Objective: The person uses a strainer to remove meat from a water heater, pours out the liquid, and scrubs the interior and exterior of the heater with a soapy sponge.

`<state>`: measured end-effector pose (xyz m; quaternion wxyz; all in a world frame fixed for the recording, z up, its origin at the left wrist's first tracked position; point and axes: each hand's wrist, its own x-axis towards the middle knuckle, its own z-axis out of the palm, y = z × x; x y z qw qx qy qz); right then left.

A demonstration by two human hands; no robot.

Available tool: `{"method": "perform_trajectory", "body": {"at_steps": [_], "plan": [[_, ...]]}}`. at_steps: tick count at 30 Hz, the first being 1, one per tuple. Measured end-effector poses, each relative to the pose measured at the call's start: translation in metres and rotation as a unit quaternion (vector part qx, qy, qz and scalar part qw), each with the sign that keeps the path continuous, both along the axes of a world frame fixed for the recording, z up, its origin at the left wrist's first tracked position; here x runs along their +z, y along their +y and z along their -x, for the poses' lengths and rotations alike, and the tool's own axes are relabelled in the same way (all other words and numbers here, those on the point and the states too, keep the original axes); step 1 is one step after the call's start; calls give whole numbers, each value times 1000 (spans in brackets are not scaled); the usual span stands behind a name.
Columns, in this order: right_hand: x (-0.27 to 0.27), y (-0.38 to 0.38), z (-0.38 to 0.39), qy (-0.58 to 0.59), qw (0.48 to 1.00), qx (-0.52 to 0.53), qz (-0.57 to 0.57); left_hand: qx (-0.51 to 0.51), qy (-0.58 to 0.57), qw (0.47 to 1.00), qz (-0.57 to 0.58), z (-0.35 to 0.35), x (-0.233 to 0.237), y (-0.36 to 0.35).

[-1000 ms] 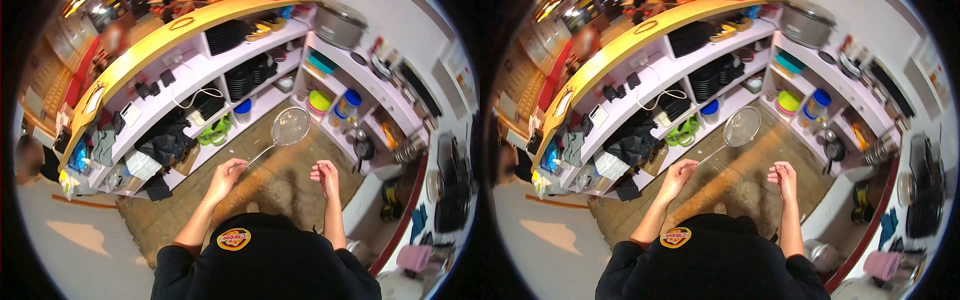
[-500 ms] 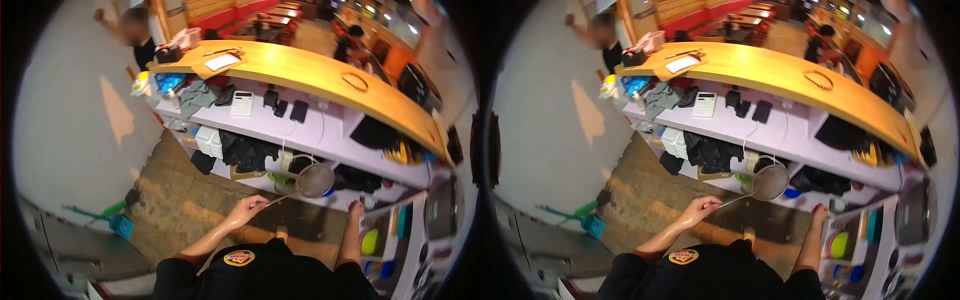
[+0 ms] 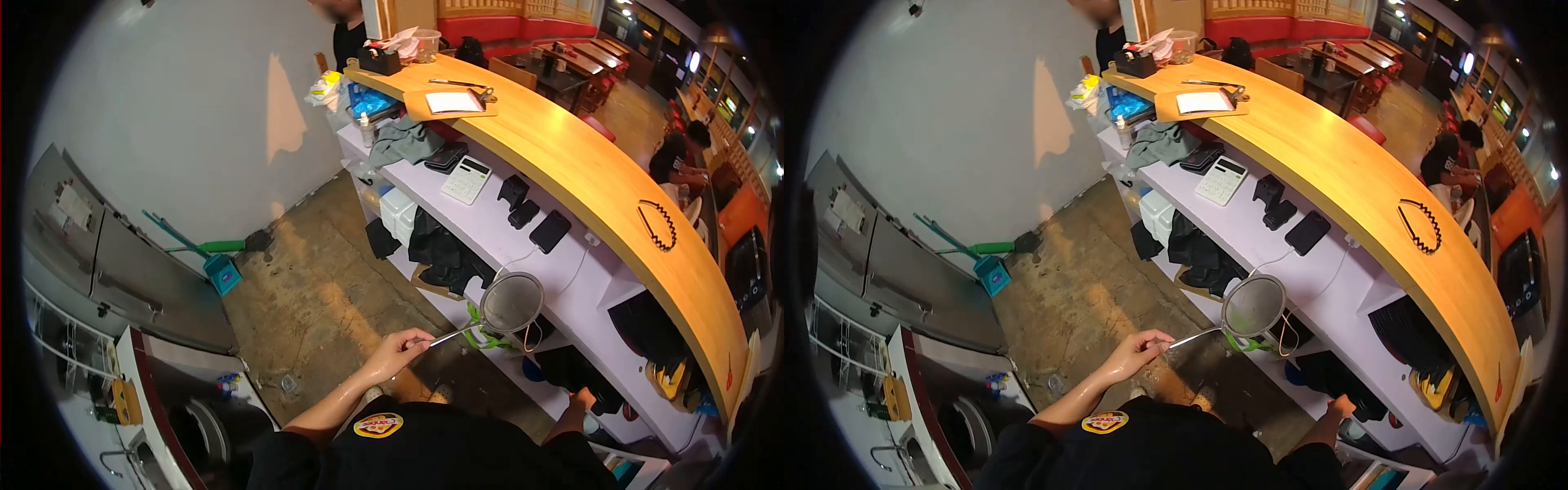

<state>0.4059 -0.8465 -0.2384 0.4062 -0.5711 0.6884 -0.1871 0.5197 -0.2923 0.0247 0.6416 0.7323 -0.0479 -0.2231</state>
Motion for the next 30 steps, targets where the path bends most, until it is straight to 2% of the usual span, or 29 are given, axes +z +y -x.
{"method": "perform_trajectory", "body": {"at_steps": [1,3,4,6,7,10,16,17,18,19,20,23,25,26,27,30], "plan": [[-8,-6,6,59,993,93,41,6,-5,1000,-3,1,0,-1],[-42,-30,22,173,939,271,125,15,-15,1000,-6,4,0,-4],[-57,-42,28,227,892,354,167,18,-16,1000,-7,5,-1,-6],[-72,-57,28,323,764,502,244,25,-19,999,-8,8,-4,-7],[-34,-36,19,387,762,473,215,26,-21,999,-9,10,-4,-8],[-27,-28,16,377,772,436,267,24,-25,999,-9,15,-6,-10],[-6,-12,35,200,779,384,454,50,-29,998,-8,28,-11,-9],[5,-17,35,293,809,390,328,55,-26,998,-4,32,-13,-8],[10,-19,38,66,943,255,202,62,-25,998,1,34,-13,-7],[15,-21,38,-168,980,96,54,69,-23,997,8,40,-9,-5],[23,-22,38,-382,916,-72,-103,69,-25,997,7,46,-7,-3],[83,2,63,-331,939,14,-92,82,-46,996,3,69,-2,14],[72,-19,101,-348,925,139,-59,101,-70,992,-11,87,5,32],[77,-18,112,-321,930,180,-20,112,-81,990,-19,99,6,42],[84,-10,115,-265,944,197,17,135,-92,987,6,112,-3,54],[122,45,124,-97,963,229,108,185,-54,981,26,163,13,102]]}}
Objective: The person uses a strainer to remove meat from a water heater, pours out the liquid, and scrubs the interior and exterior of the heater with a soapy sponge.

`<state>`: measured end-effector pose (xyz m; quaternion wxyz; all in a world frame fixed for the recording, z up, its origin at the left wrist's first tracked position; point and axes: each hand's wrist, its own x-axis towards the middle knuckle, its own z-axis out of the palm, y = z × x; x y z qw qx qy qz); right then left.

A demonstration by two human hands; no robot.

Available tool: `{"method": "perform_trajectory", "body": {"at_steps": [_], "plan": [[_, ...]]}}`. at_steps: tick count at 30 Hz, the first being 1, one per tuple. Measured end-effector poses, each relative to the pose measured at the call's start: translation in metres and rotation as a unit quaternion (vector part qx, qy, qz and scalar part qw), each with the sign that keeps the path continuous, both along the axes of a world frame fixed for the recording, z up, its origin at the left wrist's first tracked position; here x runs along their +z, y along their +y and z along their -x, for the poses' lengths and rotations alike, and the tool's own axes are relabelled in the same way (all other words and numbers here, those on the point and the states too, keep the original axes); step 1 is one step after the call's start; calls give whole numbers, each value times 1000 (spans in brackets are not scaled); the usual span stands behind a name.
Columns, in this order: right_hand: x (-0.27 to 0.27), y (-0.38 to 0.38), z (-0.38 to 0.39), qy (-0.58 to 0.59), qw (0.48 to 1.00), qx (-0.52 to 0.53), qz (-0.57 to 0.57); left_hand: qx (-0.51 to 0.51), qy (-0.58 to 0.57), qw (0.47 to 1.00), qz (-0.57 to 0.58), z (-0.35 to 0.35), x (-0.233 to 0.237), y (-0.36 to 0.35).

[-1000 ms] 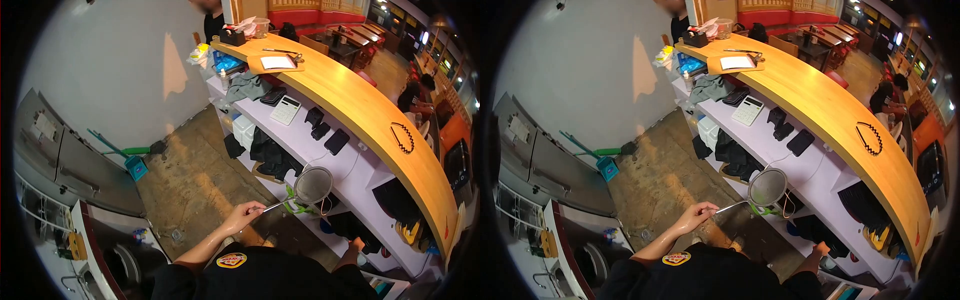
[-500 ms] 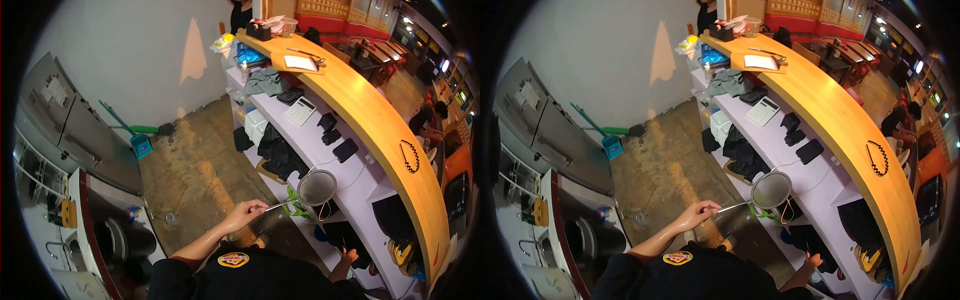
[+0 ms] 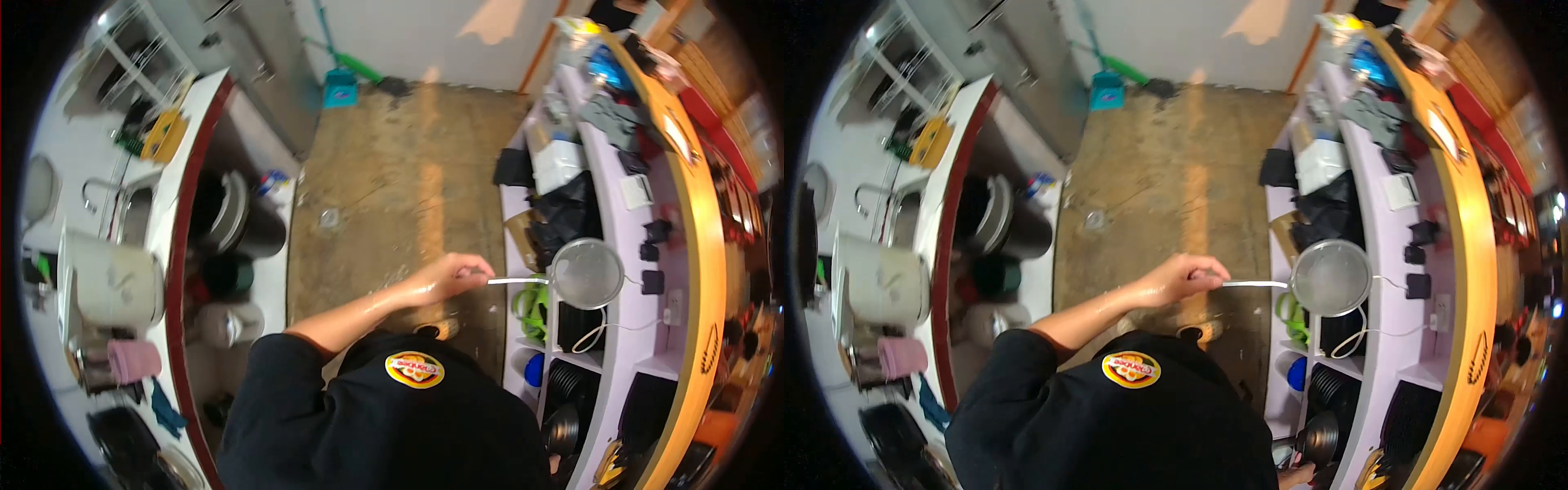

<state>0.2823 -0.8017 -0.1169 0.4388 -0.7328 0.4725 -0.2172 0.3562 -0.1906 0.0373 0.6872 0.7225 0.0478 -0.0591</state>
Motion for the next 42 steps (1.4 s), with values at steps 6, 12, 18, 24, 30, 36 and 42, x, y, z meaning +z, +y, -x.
{"method": "perform_trajectory", "body": {"at_steps": [6,12,18,24,30,36,42], "plan": [[17,128,-22,109,985,131,14,140,5,986,-93,132,-8,90],[-20,352,-97,-39,859,436,-265,273,28,956,-102,266,20,150],[86,666,-64,22,538,754,-375,519,-19,840,-160,406,85,181],[138,902,32,72,342,823,-448,791,-12,510,-338,525,184,156],[145,1051,121,117,222,853,-458,765,212,182,-581,593,269,142],[136,1124,169,207,173,858,-437,606,450,171,-633,578,324,188],[130,1145,191,236,160,861,-422,485,551,146,-664,570,341,252]]}}
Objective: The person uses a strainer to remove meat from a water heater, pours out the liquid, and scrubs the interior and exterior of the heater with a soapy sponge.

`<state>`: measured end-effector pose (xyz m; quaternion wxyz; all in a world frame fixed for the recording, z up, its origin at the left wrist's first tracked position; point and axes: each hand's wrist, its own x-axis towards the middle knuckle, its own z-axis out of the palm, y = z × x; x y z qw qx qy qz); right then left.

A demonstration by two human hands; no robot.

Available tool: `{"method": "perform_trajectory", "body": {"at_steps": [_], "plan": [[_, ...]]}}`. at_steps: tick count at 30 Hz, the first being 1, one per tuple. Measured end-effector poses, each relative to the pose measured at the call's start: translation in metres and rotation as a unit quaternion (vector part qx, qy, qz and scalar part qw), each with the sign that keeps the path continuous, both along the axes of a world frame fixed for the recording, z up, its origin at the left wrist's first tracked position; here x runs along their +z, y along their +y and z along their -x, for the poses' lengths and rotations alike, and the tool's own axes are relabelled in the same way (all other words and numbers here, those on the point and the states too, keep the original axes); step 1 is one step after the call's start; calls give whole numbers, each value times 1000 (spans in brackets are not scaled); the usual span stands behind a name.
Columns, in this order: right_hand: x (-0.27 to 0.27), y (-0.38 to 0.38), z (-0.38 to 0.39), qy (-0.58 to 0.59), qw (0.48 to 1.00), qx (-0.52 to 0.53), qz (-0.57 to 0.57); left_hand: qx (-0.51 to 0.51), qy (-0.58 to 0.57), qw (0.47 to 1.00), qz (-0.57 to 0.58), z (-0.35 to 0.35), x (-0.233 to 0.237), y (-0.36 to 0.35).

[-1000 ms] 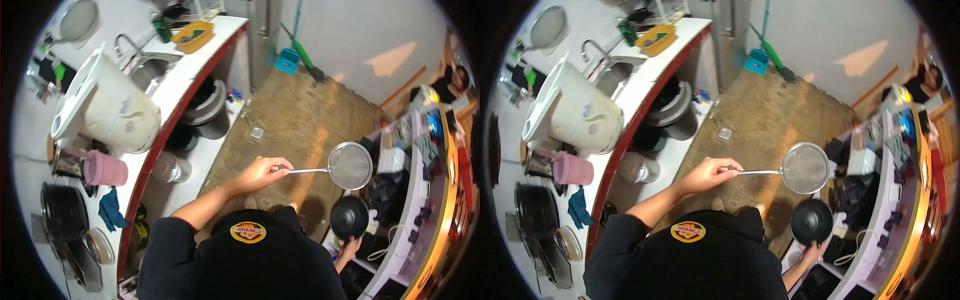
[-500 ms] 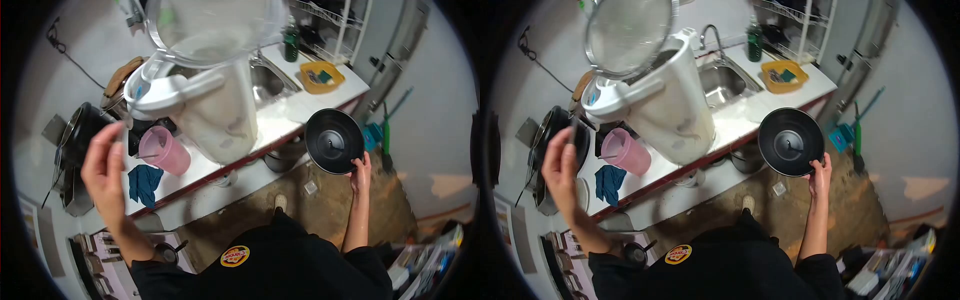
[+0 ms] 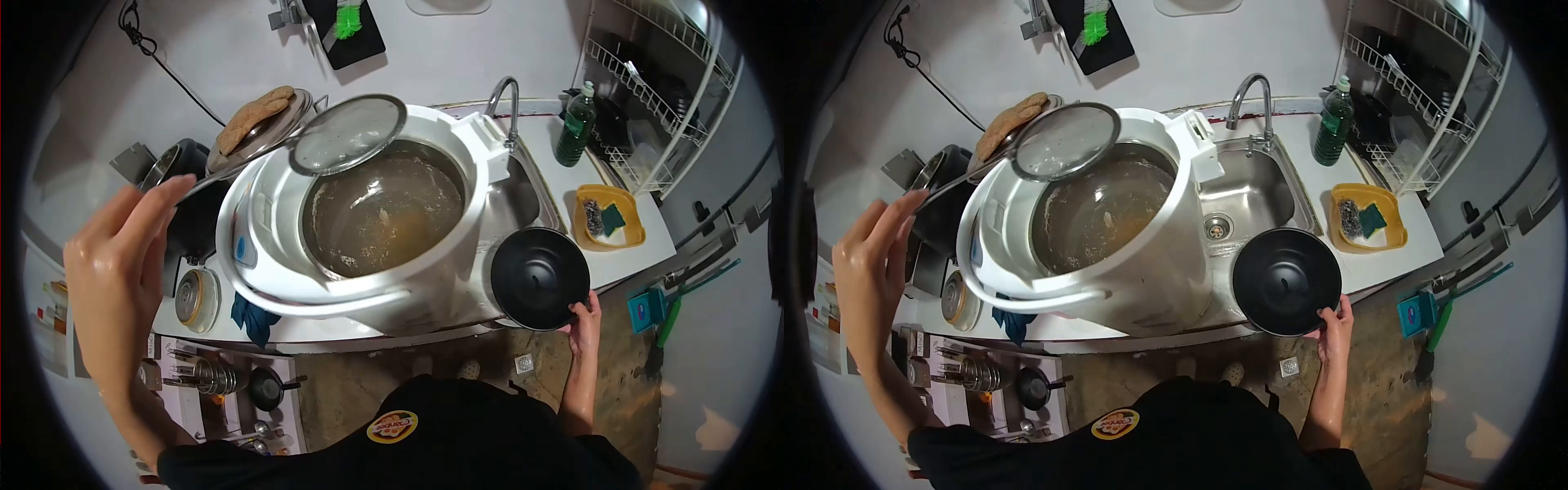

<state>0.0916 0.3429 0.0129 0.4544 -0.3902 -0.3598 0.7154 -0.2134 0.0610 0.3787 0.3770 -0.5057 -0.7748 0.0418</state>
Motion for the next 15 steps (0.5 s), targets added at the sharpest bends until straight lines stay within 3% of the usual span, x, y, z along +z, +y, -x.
{"method": "perform_trajectory", "body": {"at_steps": [9,11,15], "plan": [[-15,-9,12,-4,1000,-14,10,-96,119,967,201,17,6,85],[-16,-11,15,-3,1000,-22,12,-197,75,956,201,24,-4,99],[-10,-16,21,-7,999,-38,11,-299,-42,912,276,40,-19,131]]}}
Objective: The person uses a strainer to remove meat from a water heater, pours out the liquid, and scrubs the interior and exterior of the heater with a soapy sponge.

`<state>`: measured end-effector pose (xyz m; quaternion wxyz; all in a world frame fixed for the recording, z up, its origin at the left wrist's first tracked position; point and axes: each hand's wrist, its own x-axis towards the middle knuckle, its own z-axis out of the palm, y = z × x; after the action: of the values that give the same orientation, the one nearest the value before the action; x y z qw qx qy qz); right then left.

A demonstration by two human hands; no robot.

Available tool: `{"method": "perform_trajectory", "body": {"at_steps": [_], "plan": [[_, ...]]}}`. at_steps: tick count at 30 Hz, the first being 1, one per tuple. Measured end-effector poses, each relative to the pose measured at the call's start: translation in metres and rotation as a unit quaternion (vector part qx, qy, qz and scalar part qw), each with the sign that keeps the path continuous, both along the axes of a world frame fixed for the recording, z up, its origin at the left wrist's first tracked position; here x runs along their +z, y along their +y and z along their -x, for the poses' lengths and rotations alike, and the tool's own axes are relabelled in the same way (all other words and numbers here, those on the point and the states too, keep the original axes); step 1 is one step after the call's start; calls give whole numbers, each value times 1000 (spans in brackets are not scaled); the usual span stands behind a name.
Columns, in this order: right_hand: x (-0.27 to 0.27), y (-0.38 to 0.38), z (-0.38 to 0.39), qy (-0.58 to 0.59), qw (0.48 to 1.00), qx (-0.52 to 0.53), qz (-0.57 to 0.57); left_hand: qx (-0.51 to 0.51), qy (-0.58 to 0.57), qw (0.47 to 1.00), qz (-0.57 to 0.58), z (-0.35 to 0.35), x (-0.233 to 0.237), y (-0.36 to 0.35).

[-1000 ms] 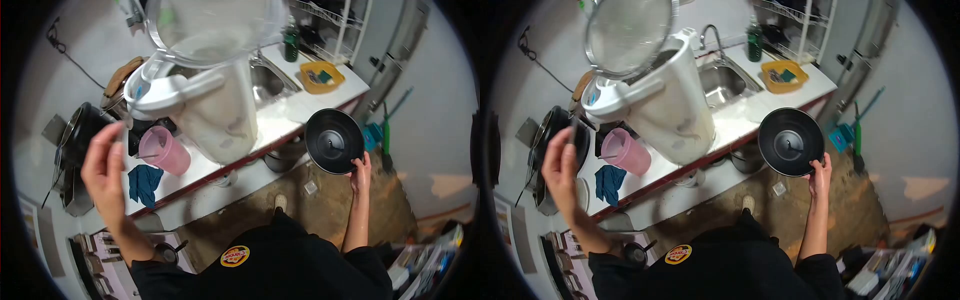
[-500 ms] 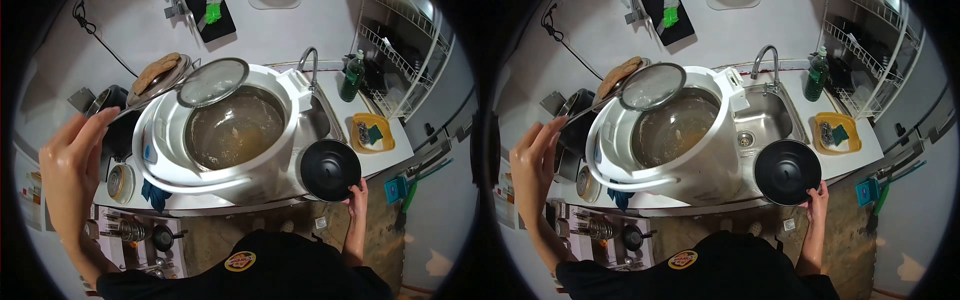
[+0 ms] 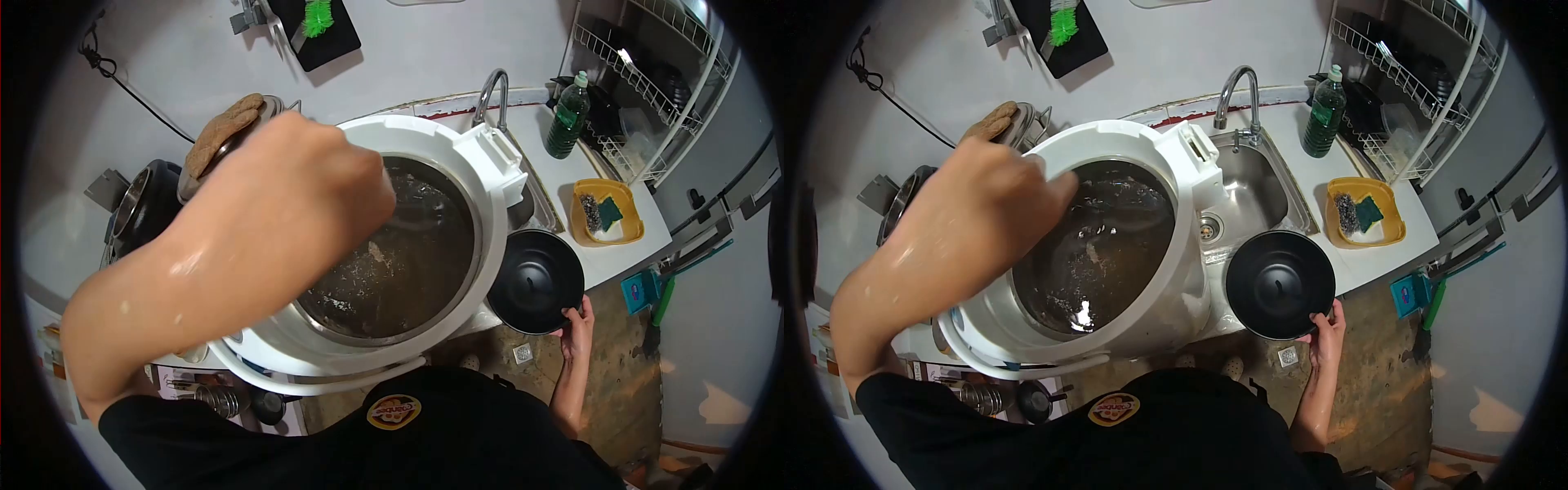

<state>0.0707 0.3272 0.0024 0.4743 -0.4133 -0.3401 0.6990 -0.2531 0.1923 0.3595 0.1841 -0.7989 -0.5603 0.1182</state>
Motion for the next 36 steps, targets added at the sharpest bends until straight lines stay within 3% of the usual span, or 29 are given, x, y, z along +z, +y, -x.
{"method": "perform_trajectory", "body": {"at_steps": [2,5,11,23,36], "plan": [[-2,2,1,7,1000,0,-3,-50,-31,998,-26,11,-13,15],[-5,3,0,6,1000,2,-5,31,81,996,18,16,-11,24],[-12,4,-2,-1,1000,-1,3,-1,214,977,-7,20,-5,16],[-4,1,2,12,1000,0,18,-24,84,993,85,33,-29,22],[-9,3,-1,21,998,34,52,67,24,986,148,41,-18,12]]}}
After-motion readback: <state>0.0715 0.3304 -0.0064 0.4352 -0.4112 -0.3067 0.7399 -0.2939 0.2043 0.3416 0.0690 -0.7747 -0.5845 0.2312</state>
